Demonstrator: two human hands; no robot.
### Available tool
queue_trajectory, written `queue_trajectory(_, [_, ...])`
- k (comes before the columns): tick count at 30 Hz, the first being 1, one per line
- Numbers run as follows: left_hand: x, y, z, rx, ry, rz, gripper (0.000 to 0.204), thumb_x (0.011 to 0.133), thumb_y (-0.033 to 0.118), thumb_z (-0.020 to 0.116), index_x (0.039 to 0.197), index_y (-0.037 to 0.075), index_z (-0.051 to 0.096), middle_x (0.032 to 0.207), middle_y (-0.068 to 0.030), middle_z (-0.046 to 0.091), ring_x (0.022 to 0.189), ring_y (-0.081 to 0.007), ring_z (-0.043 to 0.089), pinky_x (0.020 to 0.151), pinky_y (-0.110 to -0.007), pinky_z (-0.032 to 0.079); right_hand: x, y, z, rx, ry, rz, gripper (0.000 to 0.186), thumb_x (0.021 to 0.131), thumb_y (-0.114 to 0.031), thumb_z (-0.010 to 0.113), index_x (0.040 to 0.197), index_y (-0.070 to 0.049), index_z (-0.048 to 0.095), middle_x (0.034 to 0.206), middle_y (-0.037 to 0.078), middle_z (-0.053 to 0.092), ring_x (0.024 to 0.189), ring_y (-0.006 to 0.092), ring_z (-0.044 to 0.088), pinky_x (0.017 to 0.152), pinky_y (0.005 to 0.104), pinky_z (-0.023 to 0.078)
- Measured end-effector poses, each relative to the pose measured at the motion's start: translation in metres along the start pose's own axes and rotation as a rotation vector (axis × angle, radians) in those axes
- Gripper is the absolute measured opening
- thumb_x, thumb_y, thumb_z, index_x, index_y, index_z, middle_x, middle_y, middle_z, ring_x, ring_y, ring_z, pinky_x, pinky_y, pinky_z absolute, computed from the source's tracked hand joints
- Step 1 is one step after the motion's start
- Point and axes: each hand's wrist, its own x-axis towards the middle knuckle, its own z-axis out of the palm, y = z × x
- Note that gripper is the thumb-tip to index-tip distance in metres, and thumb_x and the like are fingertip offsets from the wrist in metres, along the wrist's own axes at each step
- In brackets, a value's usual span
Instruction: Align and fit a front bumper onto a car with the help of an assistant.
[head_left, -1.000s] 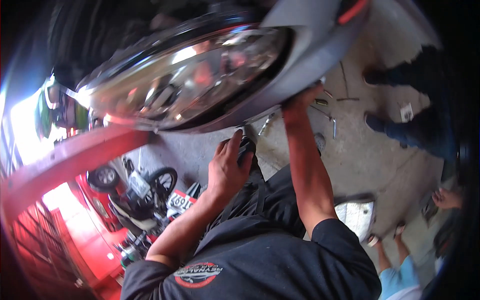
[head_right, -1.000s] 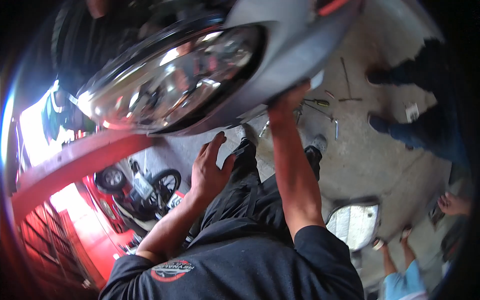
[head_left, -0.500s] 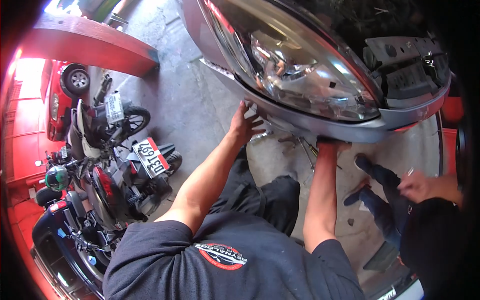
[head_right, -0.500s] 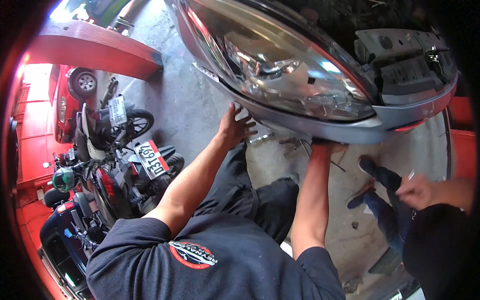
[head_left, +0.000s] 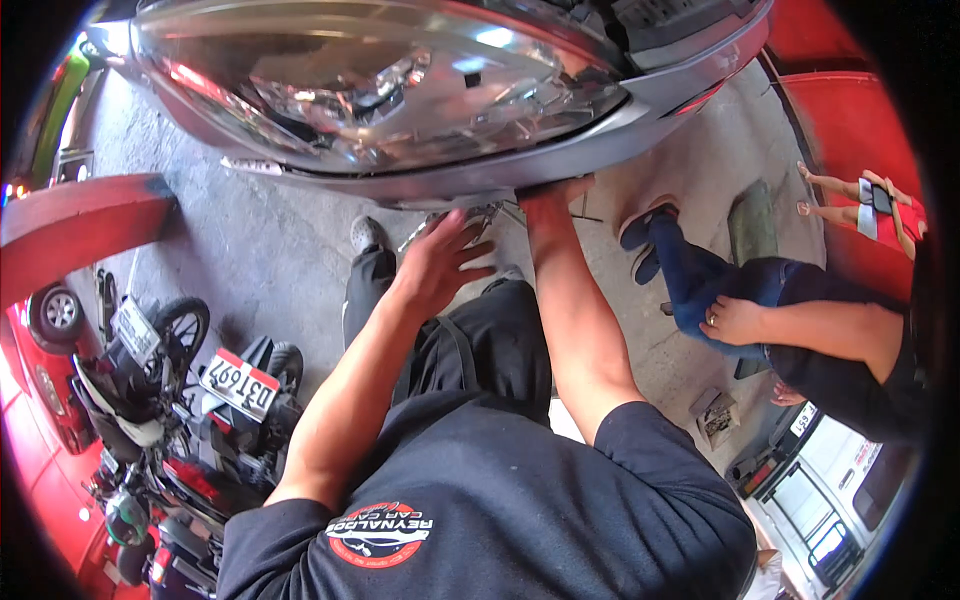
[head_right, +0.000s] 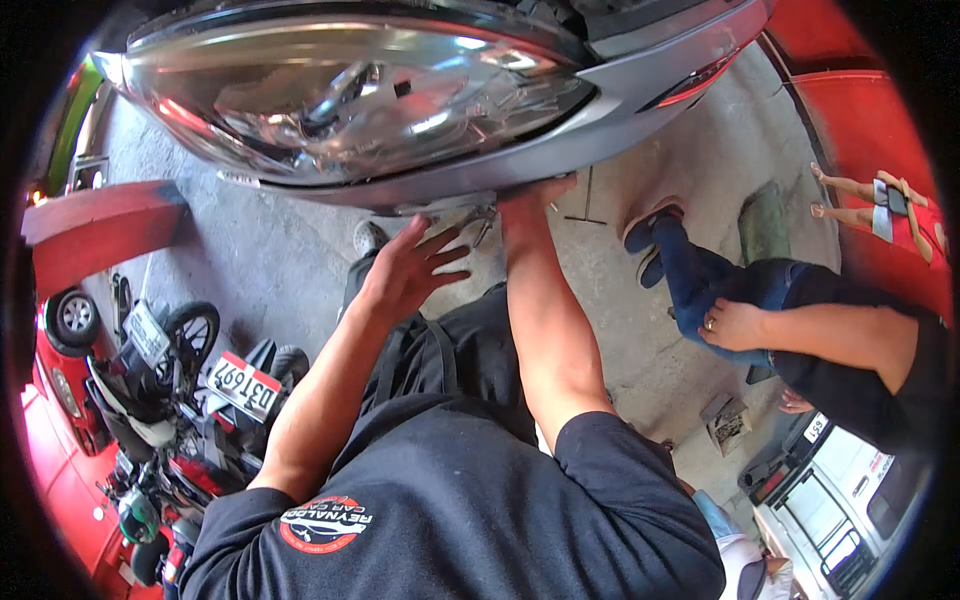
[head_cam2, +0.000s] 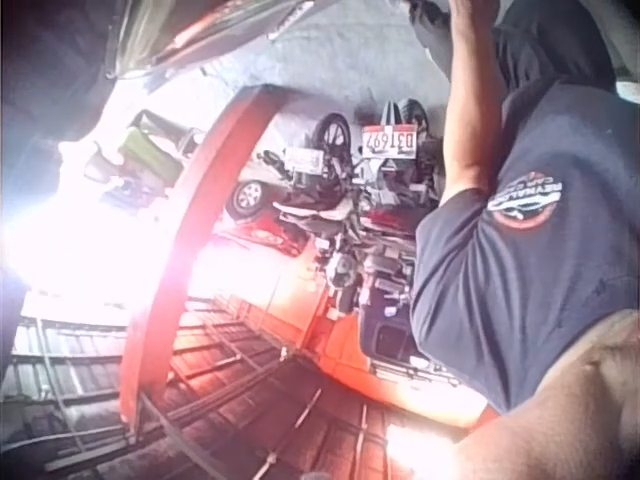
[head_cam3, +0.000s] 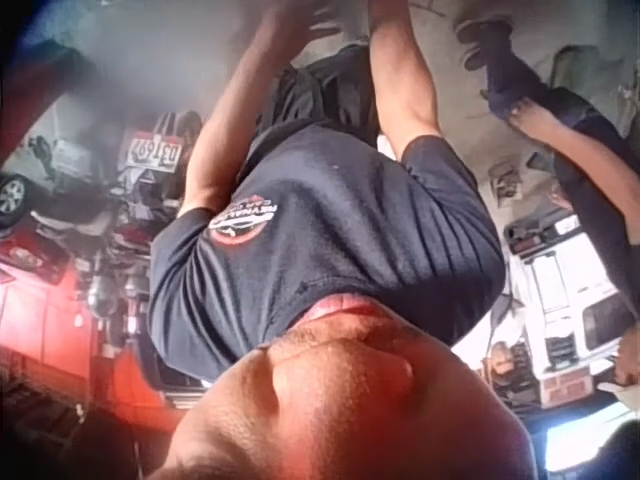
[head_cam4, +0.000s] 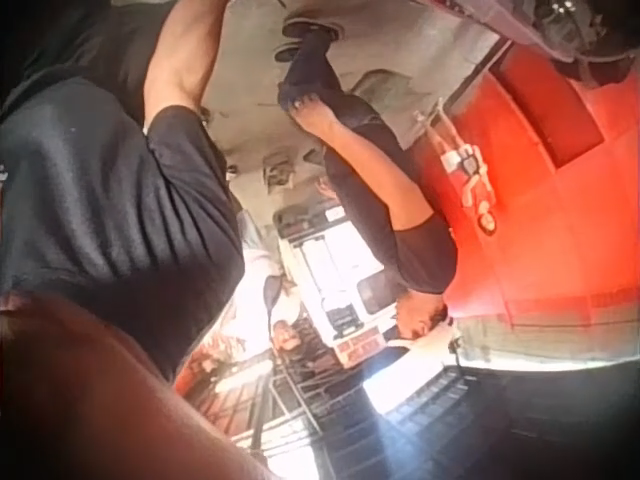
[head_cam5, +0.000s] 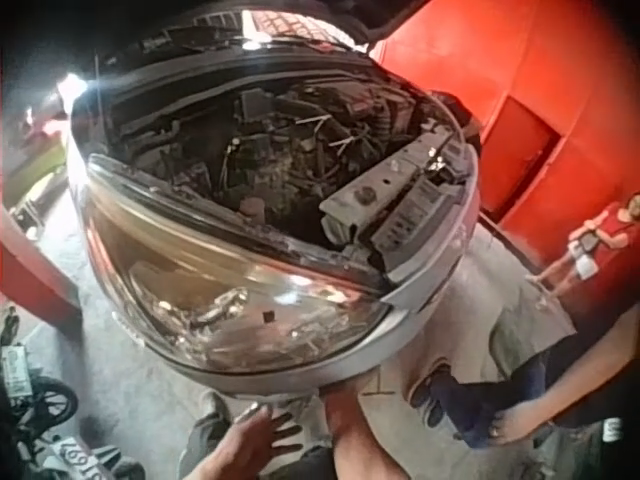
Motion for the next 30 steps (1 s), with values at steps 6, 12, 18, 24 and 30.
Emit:
queue_trajectory(6, [0.065,-0.009,0.030,-0.260,0.193,0.120,0.096,0.097,0.057,0.071,0.165,0.004,0.028,0.169,-0.0262,0.032,0.146,-0.0469,0.044,0.114,-0.059,0.043,-0.003,0.000,-0.013,-0.061,-0.008,0.080,0.087,0.101,-0.071,0.016,0.160,-0.014,0.046,0.164,0.012,0.043,0.147,0.0382,0.045,0.123,0.0593,0.035])
queue_trajectory(12, [0.019,-0.018,0.090,1.109,0.698,0.618,0.072,0.086,0.041,0.083,0.141,0.002,0.058,0.141,-0.0226,0.063,0.138,-0.0433,0.052,0.110,-0.059,0.045,-0.020,-0.019,-0.006,-0.196,0.161,0.156,0.094,0.095,-0.080,0.015,0.160,-0.019,0.046,0.164,0.007,0.045,0.150,0.0324,0.040,0.122,0.0539,0.033])
queue_trajectory(18, [0.026,0.010,0.073,2.055,0.879,0.806,0.071,0.084,0.028,0.084,0.146,0.009,0.055,0.138,-0.0148,0.064,0.139,-0.0389,0.050,0.119,-0.065,0.029,-0.020,-0.011,0.000,-0.325,0.412,0.199,0.097,0.090,-0.088,0.021,0.158,-0.024,0.048,0.164,0.005,0.046,0.146,0.0291,0.045,0.115,0.0534,0.038])
queue_trajectory(24, [0.039,0.020,0.070,1.950,0.889,0.782,0.046,0.085,0.027,0.082,0.127,0.013,0.068,0.118,-0.0072,0.074,0.127,-0.0297,0.058,0.110,-0.057,0.036,-0.031,-0.052,-0.030,-0.479,0.586,0.346,0.081,0.098,-0.075,0.040,0.146,-0.014,0.060,0.136,0.009,0.065,0.126,0.0249,0.055,0.111,0.0508,0.039])
queue_trajectory(30, [0.027,0.006,0.060,1.998,0.903,0.873,0.037,0.083,0.024,0.081,0.118,0.012,0.074,0.106,-0.0066,0.077,0.116,-0.0249,0.063,0.104,-0.048,0.038,-0.111,-0.133,0.062,-2.237,-0.971,-1.074,0.072,0.083,-0.032,0.086,0.142,0.000,0.061,0.144,0.017,0.057,0.137,0.0334,0.048,0.115,0.0511,0.037])
